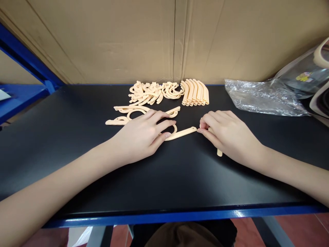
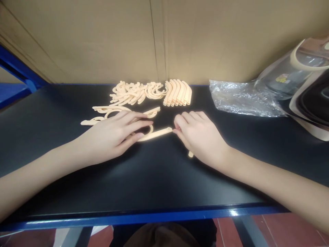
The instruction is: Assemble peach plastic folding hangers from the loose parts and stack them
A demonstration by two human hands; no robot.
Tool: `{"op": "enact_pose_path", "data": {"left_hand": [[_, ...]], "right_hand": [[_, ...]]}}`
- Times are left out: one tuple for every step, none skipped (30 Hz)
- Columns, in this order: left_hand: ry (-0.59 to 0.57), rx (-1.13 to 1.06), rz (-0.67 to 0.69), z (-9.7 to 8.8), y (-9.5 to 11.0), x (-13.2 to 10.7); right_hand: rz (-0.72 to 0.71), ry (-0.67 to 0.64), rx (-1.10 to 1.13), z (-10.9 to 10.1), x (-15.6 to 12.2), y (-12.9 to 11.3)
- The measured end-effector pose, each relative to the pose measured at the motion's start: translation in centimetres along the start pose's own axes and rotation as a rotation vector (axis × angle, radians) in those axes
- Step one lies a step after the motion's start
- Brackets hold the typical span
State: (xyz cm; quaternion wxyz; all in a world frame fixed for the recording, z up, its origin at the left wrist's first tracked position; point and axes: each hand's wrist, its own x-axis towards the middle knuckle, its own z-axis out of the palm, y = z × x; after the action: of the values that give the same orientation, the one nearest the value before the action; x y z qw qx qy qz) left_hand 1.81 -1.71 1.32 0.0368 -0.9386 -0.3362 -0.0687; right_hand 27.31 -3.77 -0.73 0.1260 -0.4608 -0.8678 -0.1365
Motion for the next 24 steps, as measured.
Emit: {"op": "enact_pose_path", "data": {"left_hand": [[-0.005, 0.0, -0.002, -0.02, 0.0, -0.04], [-0.007, -0.002, -0.001, -0.05, -0.01, -0.08], [-0.01, -0.007, 0.003, -0.07, -0.01, -0.13], [-0.016, -0.012, 0.005, -0.11, -0.01, -0.18], [-0.022, -0.019, 0.005, -0.15, 0.0, -0.21], [-0.028, -0.025, 0.005, -0.2, 0.02, -0.24], [-0.032, -0.032, 0.004, -0.26, 0.05, -0.25], [-0.039, -0.038, 0.004, -0.33, 0.08, -0.26], [-0.045, -0.042, 0.004, -0.4, 0.11, -0.25], [-0.047, -0.044, 0.007, -0.46, 0.14, -0.24], [-0.05, -0.044, 0.008, -0.52, 0.17, -0.23], [-0.055, -0.043, 0.006, -0.57, 0.19, -0.22], [-0.057, -0.042, 0.001, -0.6, 0.2, -0.21], [-0.058, -0.04, -0.003, -0.62, 0.2, -0.2], [-0.058, -0.037, -0.006, -0.63, 0.2, -0.19], [-0.058, -0.035, -0.008, -0.61, 0.21, -0.18], [-0.054, -0.031, -0.009, -0.59, 0.22, -0.16], [-0.047, -0.027, -0.012, -0.55, 0.25, -0.14], [-0.037, -0.022, -0.016, -0.5, 0.29, -0.12], [-0.023, -0.017, -0.02, -0.44, 0.34, -0.09], [-0.005, -0.013, -0.025, -0.38, 0.41, -0.06], [0.011, -0.01, -0.03, -0.31, 0.49, -0.04], [0.024, -0.009, -0.035, -0.25, 0.56, -0.02], [0.037, -0.012, -0.042, -0.17, 0.64, 0.0]], "right_hand": [[0.013, 0.007, 0.028, 0.01, 0.03, -0.01], [0.025, 0.015, 0.053, 0.02, 0.05, -0.02], [0.036, 0.022, 0.073, 0.05, 0.07, -0.03], [0.044, 0.026, 0.089, 0.09, 0.08, -0.01], [0.047, 0.03, 0.105, 0.14, 0.1, 0.02], [0.046, 0.033, 0.125, 0.22, 0.12, 0.07], [0.041, 0.036, 0.146, 0.31, 0.14, 0.13], [0.034, 0.039, 0.167, 0.41, 0.17, 0.19], [0.029, 0.043, 0.188, 0.5, 0.2, 0.24], [0.027, 0.049, 0.208, 0.58, 0.23, 0.27], [0.031, 0.056, 0.224, 0.64, 0.26, 0.29], [0.038, 0.062, 0.235, 0.68, 0.29, 0.29], [0.043, 0.067, 0.245, 0.71, 0.32, 0.29], [0.047, 0.071, 0.253, 0.72, 0.35, 0.28], [0.05, 0.072, 0.259, 0.72, 0.37, 0.28], [0.051, 0.072, 0.262, 0.72, 0.39, 0.29], [0.053, 0.074, 0.261, 0.72, 0.41, 0.31], [0.056, 0.08, 0.256, 0.73, 0.42, 0.34], [0.061, 0.088, 0.248, 0.74, 0.44, 0.37], [0.069, 0.097, 0.239, 0.76, 0.45, 0.4], [0.077, 0.103, 0.232, 0.78, 0.46, 0.42], [0.082, 0.104, 0.231, 0.79, 0.47, 0.43], [0.086, 0.099, 0.236, 0.81, 0.47, 0.43], [0.089, 0.092, 0.244, 0.83, 0.48, 0.42]]}}
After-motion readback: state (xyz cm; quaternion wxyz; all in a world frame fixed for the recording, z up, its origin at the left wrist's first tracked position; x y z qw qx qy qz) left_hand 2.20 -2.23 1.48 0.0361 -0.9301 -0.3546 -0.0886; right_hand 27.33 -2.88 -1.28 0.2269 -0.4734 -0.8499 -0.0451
